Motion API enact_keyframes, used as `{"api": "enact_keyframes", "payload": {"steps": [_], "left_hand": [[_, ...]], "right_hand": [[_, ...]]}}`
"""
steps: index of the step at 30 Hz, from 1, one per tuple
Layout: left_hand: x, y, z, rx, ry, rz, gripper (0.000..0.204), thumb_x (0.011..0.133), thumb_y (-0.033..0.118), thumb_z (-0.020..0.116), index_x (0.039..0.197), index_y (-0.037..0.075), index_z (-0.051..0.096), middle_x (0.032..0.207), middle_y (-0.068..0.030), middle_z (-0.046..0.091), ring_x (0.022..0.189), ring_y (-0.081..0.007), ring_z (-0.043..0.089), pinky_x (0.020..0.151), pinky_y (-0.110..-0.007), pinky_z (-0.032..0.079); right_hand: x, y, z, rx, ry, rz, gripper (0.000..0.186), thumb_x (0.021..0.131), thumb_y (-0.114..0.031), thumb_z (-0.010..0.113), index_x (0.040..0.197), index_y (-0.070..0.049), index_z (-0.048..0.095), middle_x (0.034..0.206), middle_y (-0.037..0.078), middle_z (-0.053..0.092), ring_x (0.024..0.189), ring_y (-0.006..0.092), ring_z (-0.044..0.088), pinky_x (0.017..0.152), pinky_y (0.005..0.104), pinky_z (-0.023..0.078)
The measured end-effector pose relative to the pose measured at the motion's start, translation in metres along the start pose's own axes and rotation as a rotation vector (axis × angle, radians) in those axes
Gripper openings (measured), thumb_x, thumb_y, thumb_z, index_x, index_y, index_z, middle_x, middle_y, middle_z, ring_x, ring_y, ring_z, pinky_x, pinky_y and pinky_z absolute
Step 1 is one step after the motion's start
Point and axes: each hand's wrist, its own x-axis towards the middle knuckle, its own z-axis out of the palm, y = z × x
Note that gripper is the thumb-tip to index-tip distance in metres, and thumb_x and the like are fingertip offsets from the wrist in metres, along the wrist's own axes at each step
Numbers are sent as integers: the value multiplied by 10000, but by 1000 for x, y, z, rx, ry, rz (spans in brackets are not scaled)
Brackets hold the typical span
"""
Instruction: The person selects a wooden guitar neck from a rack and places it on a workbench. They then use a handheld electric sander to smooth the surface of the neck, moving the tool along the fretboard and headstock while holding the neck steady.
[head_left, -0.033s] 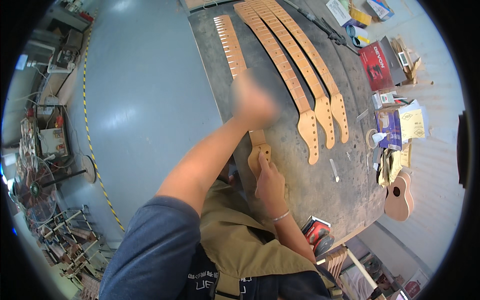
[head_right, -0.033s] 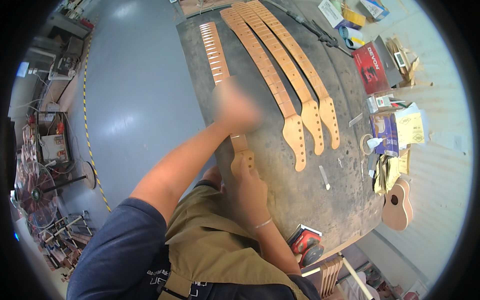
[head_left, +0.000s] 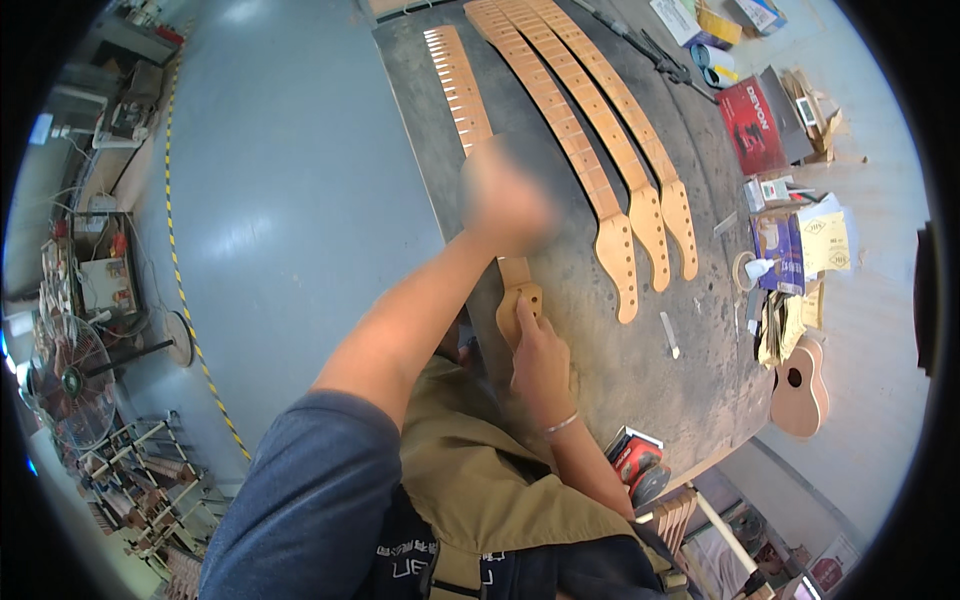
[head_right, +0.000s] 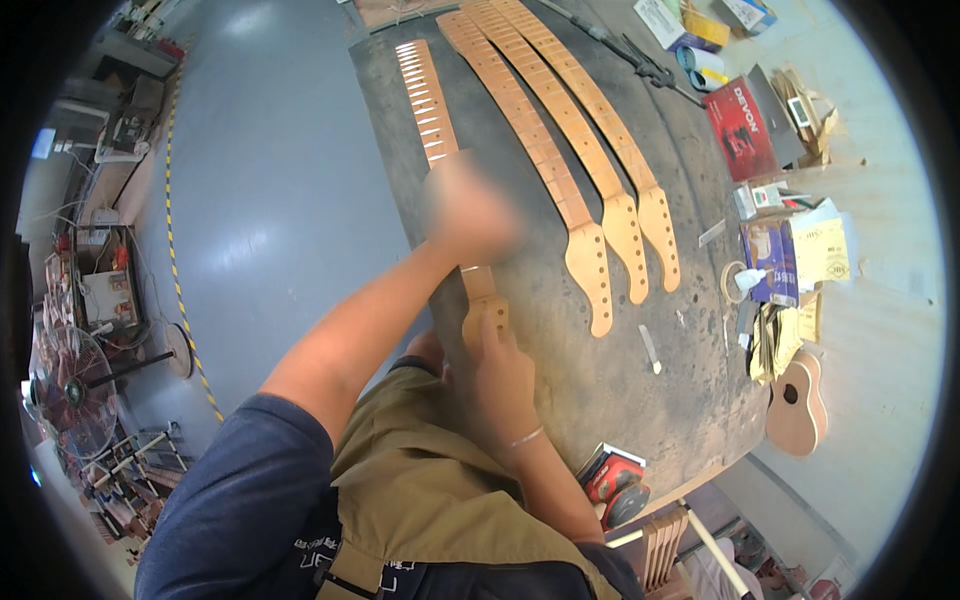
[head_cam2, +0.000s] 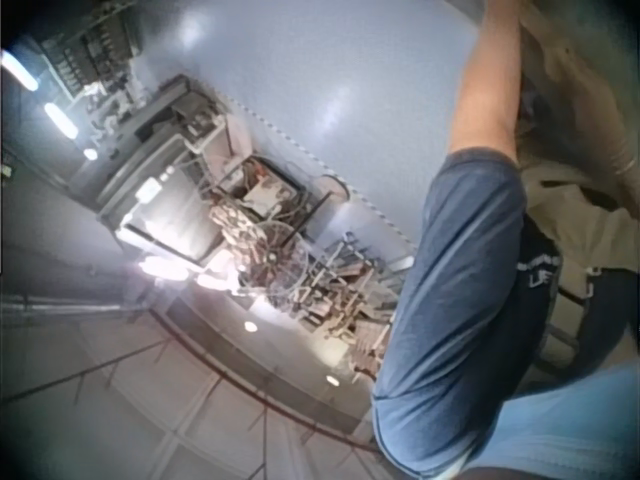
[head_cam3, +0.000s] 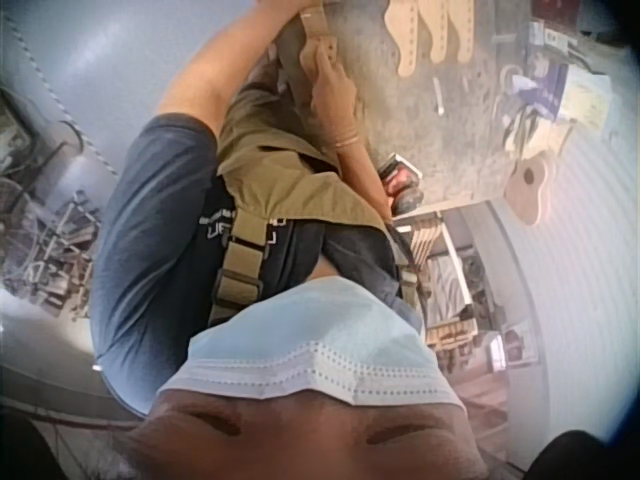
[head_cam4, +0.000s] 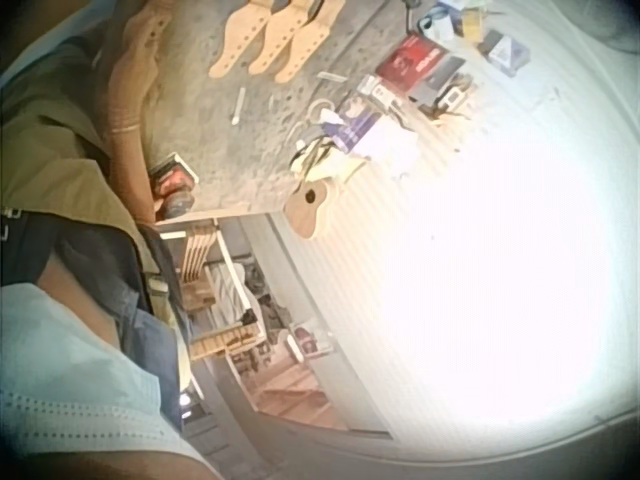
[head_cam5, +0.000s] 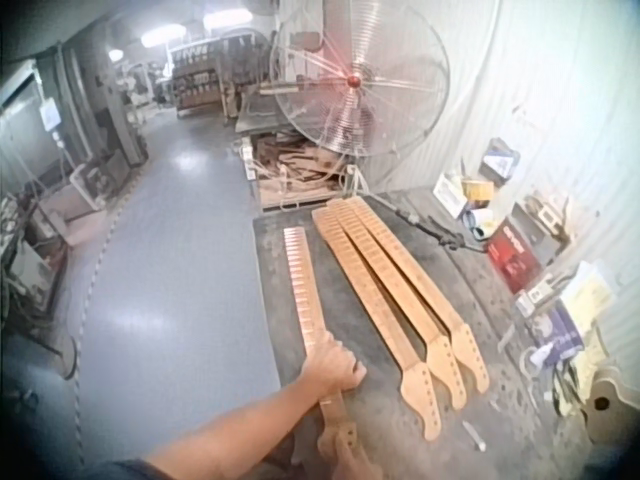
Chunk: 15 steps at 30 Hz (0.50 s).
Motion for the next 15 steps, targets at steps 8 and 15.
{"api": "enact_keyframes", "payload": {"steps": [8,15], "left_hand": [[-2,-3,-2,-91,214,55,172,803,152,695,969,109,684,981,-48,673,896,-268,640,772,-424,523],[8,11,-21,-14,39,144,118,757,143,690,658,111,634,749,-57,630,728,-292,599,704,-418,477]], "right_hand": [[6,14,18,-13,90,-26,537,939,7,576,1460,-122,572,983,205,673,785,450,677,680,517,549],[-2,14,14,18,99,4,516,950,3,574,1452,-116,581,973,205,670,794,431,682,678,511,545]]}}
